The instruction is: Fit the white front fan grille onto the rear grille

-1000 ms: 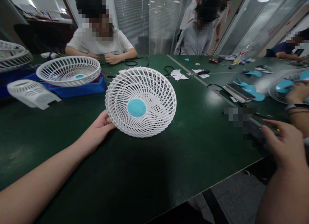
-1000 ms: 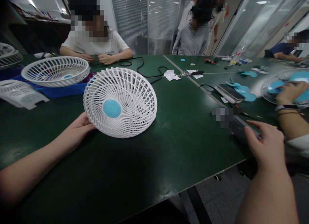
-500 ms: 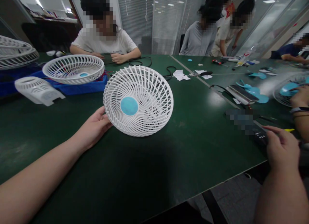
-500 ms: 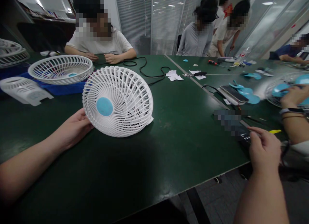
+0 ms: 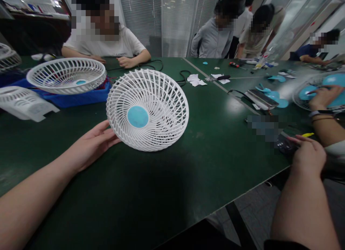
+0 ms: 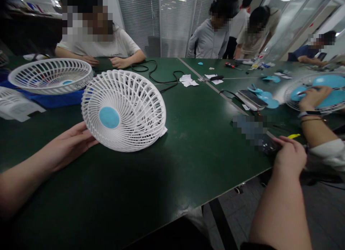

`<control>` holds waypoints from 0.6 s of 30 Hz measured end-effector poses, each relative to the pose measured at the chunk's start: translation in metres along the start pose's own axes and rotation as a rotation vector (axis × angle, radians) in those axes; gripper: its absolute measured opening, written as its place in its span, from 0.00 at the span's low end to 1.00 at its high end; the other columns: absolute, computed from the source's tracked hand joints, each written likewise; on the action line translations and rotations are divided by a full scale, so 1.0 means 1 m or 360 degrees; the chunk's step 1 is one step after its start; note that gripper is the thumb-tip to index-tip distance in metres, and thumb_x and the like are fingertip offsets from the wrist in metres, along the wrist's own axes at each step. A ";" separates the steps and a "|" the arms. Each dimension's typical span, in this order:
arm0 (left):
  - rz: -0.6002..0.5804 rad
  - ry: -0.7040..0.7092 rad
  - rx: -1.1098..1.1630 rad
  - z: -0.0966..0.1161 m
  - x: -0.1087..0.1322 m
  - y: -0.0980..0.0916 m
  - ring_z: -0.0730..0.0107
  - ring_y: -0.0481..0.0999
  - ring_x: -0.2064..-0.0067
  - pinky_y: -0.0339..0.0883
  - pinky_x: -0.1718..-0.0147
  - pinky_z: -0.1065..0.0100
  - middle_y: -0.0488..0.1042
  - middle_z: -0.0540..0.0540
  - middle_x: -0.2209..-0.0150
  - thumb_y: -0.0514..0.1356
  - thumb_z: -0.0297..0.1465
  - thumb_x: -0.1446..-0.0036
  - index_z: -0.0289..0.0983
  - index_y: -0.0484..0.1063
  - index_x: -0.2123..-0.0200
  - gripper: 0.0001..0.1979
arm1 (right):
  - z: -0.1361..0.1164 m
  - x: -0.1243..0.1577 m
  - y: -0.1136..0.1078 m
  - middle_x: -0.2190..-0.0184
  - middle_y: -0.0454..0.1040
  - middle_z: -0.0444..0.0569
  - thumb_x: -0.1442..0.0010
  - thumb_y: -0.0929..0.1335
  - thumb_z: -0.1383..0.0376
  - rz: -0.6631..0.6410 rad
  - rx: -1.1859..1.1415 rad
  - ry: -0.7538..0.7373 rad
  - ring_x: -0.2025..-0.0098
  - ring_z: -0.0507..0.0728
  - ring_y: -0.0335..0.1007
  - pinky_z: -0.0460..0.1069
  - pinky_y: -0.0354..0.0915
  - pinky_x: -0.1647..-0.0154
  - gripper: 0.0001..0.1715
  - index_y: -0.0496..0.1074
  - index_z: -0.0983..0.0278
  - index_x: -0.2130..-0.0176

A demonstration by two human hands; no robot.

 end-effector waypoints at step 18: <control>-0.0020 -0.0027 -0.0039 0.000 -0.002 -0.002 0.65 0.77 0.46 0.72 0.48 0.71 0.75 0.49 0.44 0.69 0.35 0.46 0.46 0.70 0.43 0.27 | 0.010 0.001 -0.004 0.63 0.77 0.51 0.58 0.64 0.67 0.0073 -0.0060 0.0039 0.54 0.56 0.72 0.52 0.65 0.45 0.29 0.79 0.68 0.56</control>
Point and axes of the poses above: each hand's wrist, its own x-axis away from the middle knuckle, its own y-axis out of the palm, z = x × y, the point moved 8 cm from there along -x, towards the middle knuckle
